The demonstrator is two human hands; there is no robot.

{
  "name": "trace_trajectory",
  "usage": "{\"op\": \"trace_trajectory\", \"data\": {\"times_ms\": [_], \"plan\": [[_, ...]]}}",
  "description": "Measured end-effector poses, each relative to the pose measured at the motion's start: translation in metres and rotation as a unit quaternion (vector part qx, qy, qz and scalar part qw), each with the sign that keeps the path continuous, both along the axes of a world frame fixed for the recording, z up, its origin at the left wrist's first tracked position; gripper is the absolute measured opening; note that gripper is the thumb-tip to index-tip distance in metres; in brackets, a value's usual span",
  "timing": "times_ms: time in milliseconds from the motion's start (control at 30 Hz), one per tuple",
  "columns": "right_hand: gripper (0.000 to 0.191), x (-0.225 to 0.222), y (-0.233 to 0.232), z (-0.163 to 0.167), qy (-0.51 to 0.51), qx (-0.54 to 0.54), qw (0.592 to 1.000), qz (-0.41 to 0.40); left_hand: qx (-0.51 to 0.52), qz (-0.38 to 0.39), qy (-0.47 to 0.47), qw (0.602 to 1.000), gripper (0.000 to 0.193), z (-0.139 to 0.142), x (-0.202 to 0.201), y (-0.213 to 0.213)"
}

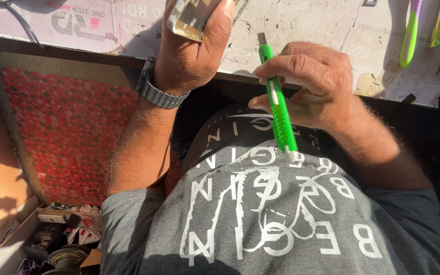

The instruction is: The person holds a disassembled phone back cover and scrapes old adhesive from its edges using a green utility knife, rotating the cover to work around its perimeter. They then switch to a toothbrush and a blue plastic pry tool to brush and pry at the housing before setting it down.

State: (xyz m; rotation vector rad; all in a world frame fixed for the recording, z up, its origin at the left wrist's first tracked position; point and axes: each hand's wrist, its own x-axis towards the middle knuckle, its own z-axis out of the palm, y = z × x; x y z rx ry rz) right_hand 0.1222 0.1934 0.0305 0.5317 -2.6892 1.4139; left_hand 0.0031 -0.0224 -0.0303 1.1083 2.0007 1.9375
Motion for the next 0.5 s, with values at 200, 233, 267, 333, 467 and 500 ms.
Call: {"op": "trace_trajectory", "data": {"times_ms": [200,233,267,333,467,500], "plan": [[0.025,-0.024,-0.01,-0.004,0.127,0.021,0.992,0.019,-0.041,-0.006,0.1,0.994,0.011,0.008,-0.014,0.0],[0.025,-0.025,-0.011,-0.004,0.124,0.025,0.992,0.018,-0.037,-0.017,0.096,0.995,0.013,0.009,-0.016,0.0],[0.026,-0.026,-0.011,-0.003,0.121,0.029,0.992,0.017,-0.033,-0.029,0.092,0.995,0.016,0.009,-0.019,0.0],[0.025,-0.025,-0.012,-0.004,0.108,0.038,0.993,-0.003,-0.011,-0.048,0.086,0.995,0.022,0.009,-0.022,0.0],[0.026,-0.024,-0.016,-0.009,0.094,0.036,0.994,-0.044,0.013,-0.078,0.065,0.995,0.04,0.003,-0.026,0.001],[0.026,-0.024,-0.016,-0.009,0.095,0.031,0.994,-0.048,0.038,-0.084,0.062,0.994,0.046,0.0,-0.026,0.004]]}}
